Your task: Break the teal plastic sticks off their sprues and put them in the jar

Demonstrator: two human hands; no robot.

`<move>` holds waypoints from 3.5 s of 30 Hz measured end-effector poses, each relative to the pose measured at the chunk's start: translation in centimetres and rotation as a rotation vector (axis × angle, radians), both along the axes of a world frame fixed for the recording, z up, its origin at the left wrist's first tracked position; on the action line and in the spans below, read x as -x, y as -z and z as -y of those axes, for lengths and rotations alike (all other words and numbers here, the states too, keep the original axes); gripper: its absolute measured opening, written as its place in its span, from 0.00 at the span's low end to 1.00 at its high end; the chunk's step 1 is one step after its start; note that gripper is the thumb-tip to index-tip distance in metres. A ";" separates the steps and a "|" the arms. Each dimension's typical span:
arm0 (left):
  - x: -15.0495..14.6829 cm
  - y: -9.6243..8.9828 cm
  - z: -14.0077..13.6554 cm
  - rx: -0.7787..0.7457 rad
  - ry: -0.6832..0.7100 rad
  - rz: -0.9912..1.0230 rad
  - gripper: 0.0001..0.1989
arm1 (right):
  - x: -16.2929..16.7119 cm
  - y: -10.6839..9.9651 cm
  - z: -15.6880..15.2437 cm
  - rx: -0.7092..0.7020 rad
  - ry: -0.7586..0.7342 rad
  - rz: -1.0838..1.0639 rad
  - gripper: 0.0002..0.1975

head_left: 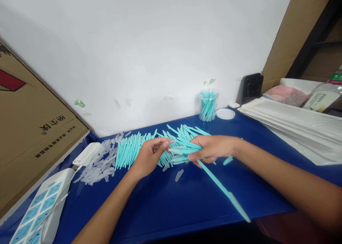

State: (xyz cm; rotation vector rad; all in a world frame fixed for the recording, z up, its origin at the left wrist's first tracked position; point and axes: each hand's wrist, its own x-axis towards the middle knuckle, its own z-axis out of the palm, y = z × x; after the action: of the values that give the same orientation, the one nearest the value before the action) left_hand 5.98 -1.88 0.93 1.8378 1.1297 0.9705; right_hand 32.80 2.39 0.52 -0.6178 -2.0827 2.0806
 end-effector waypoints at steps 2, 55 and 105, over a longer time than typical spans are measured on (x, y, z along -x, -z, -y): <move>0.0 0.1 0.0 -0.004 -0.017 -0.022 0.12 | 0.0 0.0 0.0 -0.009 -0.008 0.006 0.21; 0.2 0.6 -0.1 -0.013 -0.121 0.100 0.12 | 0.2 0.6 0.1 0.054 -0.031 0.070 0.20; 0.4 0.4 -0.3 0.426 -0.005 0.308 0.21 | 0.2 0.1 0.3 -0.090 -0.008 0.082 0.22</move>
State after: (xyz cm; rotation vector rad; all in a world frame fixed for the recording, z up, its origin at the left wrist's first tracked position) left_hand 5.55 -1.55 0.53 1.2981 1.0527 0.8962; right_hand 32.58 2.06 0.38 -0.6938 -2.2118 1.9848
